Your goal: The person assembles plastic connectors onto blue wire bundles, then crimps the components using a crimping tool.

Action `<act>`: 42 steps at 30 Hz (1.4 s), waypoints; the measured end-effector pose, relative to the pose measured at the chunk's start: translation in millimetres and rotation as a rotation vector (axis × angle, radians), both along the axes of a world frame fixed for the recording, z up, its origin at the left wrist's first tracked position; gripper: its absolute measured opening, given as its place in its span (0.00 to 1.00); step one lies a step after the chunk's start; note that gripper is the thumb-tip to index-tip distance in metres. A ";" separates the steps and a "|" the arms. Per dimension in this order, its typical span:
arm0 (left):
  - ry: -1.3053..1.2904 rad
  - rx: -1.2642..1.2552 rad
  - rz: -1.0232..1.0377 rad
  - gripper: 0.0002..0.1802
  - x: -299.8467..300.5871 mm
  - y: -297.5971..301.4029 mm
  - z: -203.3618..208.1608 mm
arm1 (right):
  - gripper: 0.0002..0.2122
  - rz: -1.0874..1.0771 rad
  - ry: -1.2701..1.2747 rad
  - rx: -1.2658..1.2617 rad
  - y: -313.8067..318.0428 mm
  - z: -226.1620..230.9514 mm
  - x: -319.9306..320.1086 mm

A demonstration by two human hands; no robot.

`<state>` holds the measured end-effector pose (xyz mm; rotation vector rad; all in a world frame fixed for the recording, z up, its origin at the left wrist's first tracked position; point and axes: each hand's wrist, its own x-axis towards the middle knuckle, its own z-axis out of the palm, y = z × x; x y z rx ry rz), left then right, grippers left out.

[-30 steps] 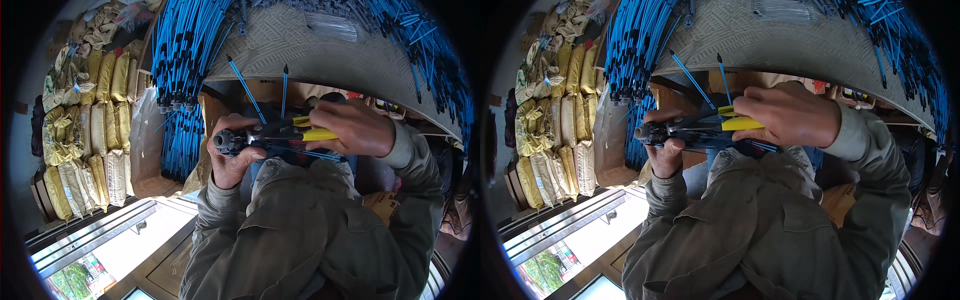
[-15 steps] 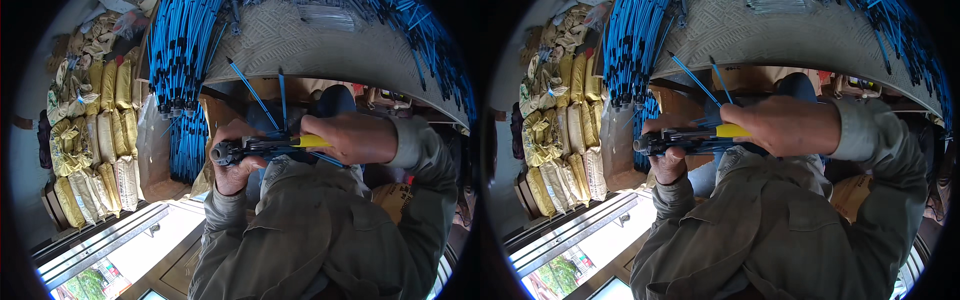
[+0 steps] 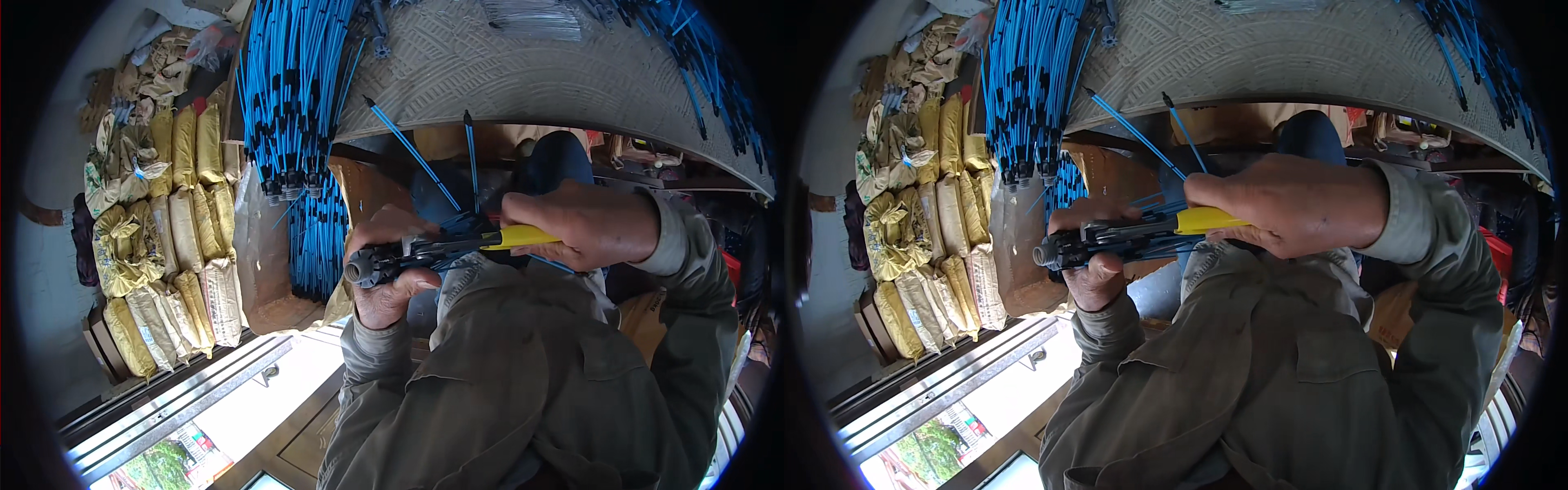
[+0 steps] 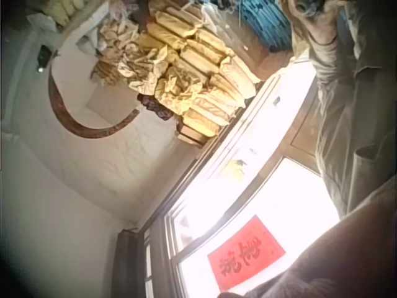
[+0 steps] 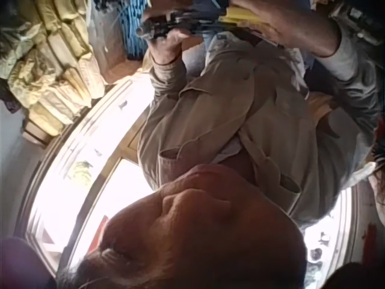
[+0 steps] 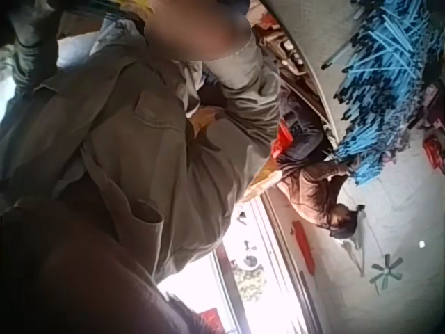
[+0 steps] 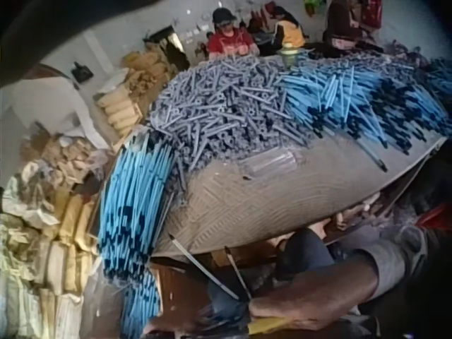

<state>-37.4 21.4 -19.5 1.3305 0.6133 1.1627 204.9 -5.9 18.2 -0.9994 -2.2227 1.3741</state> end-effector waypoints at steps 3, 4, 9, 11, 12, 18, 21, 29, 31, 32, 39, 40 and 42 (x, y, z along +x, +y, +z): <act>0.012 0.018 0.022 0.31 1.7 -2.3 0.3 | 0.10 -0.028 -0.027 0.108 -5.4 3.4 2.2; 0.017 0.011 0.026 0.30 2.6 -3.4 1.0 | 0.10 -0.038 -0.041 0.162 -6.5 3.6 2.3; 0.030 0.030 0.008 0.30 2.6 -3.8 -1.8 | 0.14 -0.019 -0.154 0.111 -7.7 0.7 1.3; 0.033 0.048 0.003 0.30 1.5 -3.4 -1.3 | 0.12 -0.033 -0.055 0.136 -9.1 -5.4 -2.1; 0.035 0.037 0.001 0.30 1.9 -4.0 -2.4 | 0.12 -0.044 -0.010 0.144 -12.2 -10.7 -4.5; 0.047 0.143 -0.154 0.32 -0.6 9.5 -5.9 | 0.11 -0.272 0.163 0.362 -23.8 -60.9 -30.0; -0.031 0.051 -0.151 0.32 -5.8 2.9 -9.5 | 0.10 -0.190 0.148 0.031 -12.4 -29.7 -9.3; -0.028 0.167 -0.293 0.31 3.6 1.4 7.5 | 0.08 0.119 -0.334 -0.002 13.3 84.4 28.8; -0.015 0.204 -0.295 0.30 5.2 1.6 8.3 | 0.09 0.128 -0.378 0.011 11.7 92.8 27.9; -0.003 0.199 -0.320 0.30 4.9 2.3 8.2 | 0.09 0.135 -0.408 0.025 10.4 96.4 26.7; -0.009 0.144 -0.425 0.30 8.0 -3.7 8.3 | 0.11 0.147 -0.509 0.051 5.8 99.2 24.7; 0.002 0.125 -0.394 0.30 9.2 -5.4 8.5 | 0.11 0.143 -0.498 0.045 5.9 95.3 24.1; 0.026 0.086 -0.331 0.32 9.9 -7.0 9.5 | 0.12 0.144 -0.484 0.040 8.1 87.4 23.9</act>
